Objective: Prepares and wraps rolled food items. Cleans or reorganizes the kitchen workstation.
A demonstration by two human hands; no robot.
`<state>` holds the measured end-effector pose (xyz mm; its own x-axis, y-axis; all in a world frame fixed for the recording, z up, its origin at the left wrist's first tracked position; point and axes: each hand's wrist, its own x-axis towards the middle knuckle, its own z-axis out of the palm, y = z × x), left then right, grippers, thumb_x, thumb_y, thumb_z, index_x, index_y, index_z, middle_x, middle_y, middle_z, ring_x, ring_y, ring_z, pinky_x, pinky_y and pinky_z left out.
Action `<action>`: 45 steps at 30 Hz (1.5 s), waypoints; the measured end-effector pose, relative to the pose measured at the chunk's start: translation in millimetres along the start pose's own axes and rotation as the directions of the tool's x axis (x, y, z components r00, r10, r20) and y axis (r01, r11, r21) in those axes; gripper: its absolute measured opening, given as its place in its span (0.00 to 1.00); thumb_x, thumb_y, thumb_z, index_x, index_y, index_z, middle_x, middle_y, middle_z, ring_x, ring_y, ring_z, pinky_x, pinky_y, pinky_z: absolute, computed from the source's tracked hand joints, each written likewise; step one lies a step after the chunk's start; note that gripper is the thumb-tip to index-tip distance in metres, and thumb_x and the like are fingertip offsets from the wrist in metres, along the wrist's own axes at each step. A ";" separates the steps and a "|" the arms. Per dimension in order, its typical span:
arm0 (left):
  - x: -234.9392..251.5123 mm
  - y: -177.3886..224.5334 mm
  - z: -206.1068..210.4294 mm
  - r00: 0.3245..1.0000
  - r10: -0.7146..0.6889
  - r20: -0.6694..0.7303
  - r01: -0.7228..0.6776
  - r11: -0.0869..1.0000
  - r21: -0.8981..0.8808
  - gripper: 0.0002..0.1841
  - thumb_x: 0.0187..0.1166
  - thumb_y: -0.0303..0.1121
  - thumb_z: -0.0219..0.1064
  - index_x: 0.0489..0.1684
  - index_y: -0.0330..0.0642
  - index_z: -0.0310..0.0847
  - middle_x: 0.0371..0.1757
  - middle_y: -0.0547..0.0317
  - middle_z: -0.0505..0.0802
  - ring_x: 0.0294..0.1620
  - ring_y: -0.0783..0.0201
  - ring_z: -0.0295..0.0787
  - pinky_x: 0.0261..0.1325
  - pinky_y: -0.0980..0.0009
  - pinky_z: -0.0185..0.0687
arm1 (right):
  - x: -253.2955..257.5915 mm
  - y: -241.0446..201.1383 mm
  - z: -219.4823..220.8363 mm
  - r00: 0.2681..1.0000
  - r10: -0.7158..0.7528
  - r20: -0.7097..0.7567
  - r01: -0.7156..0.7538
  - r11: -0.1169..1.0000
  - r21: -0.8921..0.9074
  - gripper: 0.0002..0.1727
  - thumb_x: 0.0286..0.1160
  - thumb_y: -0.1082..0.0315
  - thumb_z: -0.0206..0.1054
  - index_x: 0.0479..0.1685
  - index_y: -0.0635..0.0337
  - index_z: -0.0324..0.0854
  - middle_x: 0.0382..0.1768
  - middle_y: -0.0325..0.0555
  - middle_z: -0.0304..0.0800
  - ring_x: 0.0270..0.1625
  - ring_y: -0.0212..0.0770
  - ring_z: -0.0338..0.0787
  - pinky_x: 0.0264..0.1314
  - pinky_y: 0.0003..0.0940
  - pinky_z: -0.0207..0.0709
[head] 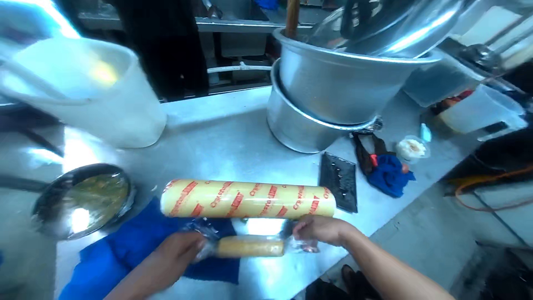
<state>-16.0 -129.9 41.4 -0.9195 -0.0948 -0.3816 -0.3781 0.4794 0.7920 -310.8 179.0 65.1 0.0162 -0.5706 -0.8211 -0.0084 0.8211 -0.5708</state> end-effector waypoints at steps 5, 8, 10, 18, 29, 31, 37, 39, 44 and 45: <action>45.8 26.1 -25.6 0.976 -0.216 0.016 0.212 0.970 0.117 0.19 0.92 0.41 0.52 0.51 0.37 0.88 0.40 0.45 0.91 0.44 0.50 0.90 0.56 0.44 0.84 | 5.3 -26.2 -16.2 0.987 0.092 -0.128 -0.096 0.995 -0.031 0.16 0.90 0.59 0.56 0.62 0.57 0.81 0.36 0.41 0.85 0.34 0.36 0.85 0.40 0.38 0.82; 58.2 45.7 -28.1 0.951 -0.290 -0.104 0.308 0.909 0.281 0.18 0.90 0.42 0.53 0.49 0.43 0.90 0.44 0.48 0.94 0.52 0.47 0.91 0.62 0.41 0.82 | 8.5 -32.1 -21.3 0.960 0.056 -0.273 -0.087 0.991 -0.104 0.18 0.90 0.56 0.56 0.59 0.56 0.87 0.35 0.41 0.86 0.33 0.34 0.84 0.38 0.35 0.81; 62.5 54.0 -26.7 0.930 -0.312 -0.192 0.361 0.870 0.337 0.18 0.90 0.43 0.54 0.48 0.46 0.91 0.44 0.51 0.95 0.53 0.49 0.92 0.60 0.42 0.83 | 12.6 -31.6 -22.5 0.929 -0.009 -0.370 -0.069 0.978 -0.197 0.19 0.88 0.53 0.58 0.49 0.55 0.90 0.33 0.42 0.88 0.34 0.36 0.85 0.42 0.40 0.81; 54.1 20.6 -8.6 0.975 -0.018 -0.222 0.092 0.940 0.328 0.23 0.79 0.54 0.65 0.65 0.50 0.88 0.69 0.59 0.89 0.74 0.56 0.82 0.78 0.48 0.74 | 13.5 -13.7 4.4 0.768 -0.318 -0.556 0.008 0.873 -0.488 0.17 0.76 0.53 0.67 0.50 0.53 0.93 0.53 0.48 0.91 0.62 0.48 0.87 0.70 0.51 0.78; 20.6 -7.7 28.3 0.834 0.544 -0.097 -0.428 0.747 0.509 0.17 0.89 0.40 0.48 0.48 0.54 0.89 0.58 0.70 0.94 0.73 0.68 0.84 0.94 0.44 0.49 | 11.1 55.1 -10.2 0.660 -0.697 -0.279 0.429 0.655 -0.622 0.14 0.78 0.56 0.62 0.33 0.45 0.94 0.78 0.33 0.79 0.84 0.43 0.68 0.86 0.51 0.60; 10.7 -3.7 28.3 0.824 0.557 -0.099 -0.446 0.748 0.491 0.17 0.89 0.39 0.47 0.48 0.52 0.87 0.53 0.69 0.94 0.65 0.69 0.88 0.94 0.47 0.52 | 8.1 56.8 -12.2 0.638 -0.724 -0.262 0.504 0.650 -0.569 0.15 0.79 0.58 0.61 0.31 0.49 0.93 0.74 0.34 0.83 0.83 0.41 0.70 0.87 0.47 0.60; -15.0 -2.6 38.3 0.871 0.457 -0.179 -0.393 0.869 0.301 0.17 0.91 0.43 0.53 0.43 0.46 0.86 0.42 0.59 0.93 0.47 0.64 0.91 0.55 0.61 0.89 | 6.5 55.1 -25.6 0.727 -0.658 -0.196 0.559 0.733 -0.388 0.17 0.82 0.60 0.60 0.29 0.57 0.88 0.45 0.43 0.92 0.61 0.38 0.86 0.69 0.40 0.77; -18.5 -5.5 43.2 0.901 0.397 -0.178 -0.341 0.898 0.278 0.18 0.92 0.46 0.53 0.42 0.46 0.86 0.39 0.58 0.92 0.40 0.63 0.91 0.46 0.60 0.90 | 5.3 48.5 -25.6 0.825 -0.559 -0.081 0.482 0.771 -0.415 0.17 0.82 0.59 0.59 0.29 0.56 0.88 0.37 0.40 0.91 0.49 0.36 0.88 0.59 0.43 0.79; -28.3 -0.5 42.8 0.947 0.303 -0.108 -0.271 0.933 0.235 0.19 0.91 0.48 0.52 0.42 0.48 0.86 0.35 0.61 0.93 0.36 0.64 0.91 0.40 0.58 0.88 | -3.5 24.7 -24.9 0.945 -0.185 0.268 0.269 0.908 -0.322 0.17 0.84 0.62 0.58 0.34 0.59 0.90 0.38 0.40 0.97 0.40 0.34 0.91 0.48 0.45 0.81; -30.4 1.0 40.1 0.966 0.246 -0.076 -0.228 0.954 0.193 0.18 0.90 0.48 0.53 0.43 0.48 0.86 0.34 0.61 0.92 0.35 0.63 0.91 0.39 0.56 0.88 | -4.4 23.4 -24.2 0.939 -0.124 0.322 0.223 0.930 -0.292 0.16 0.83 0.63 0.58 0.36 0.60 0.90 0.40 0.41 0.98 0.42 0.34 0.92 0.51 0.45 0.82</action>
<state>15.9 -91.6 34.6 -0.9897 -0.0396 -0.1376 -0.1303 0.6472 0.7511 -335.3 200.3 55.1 0.3382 -0.6325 -0.6968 -0.2957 0.6315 -0.7167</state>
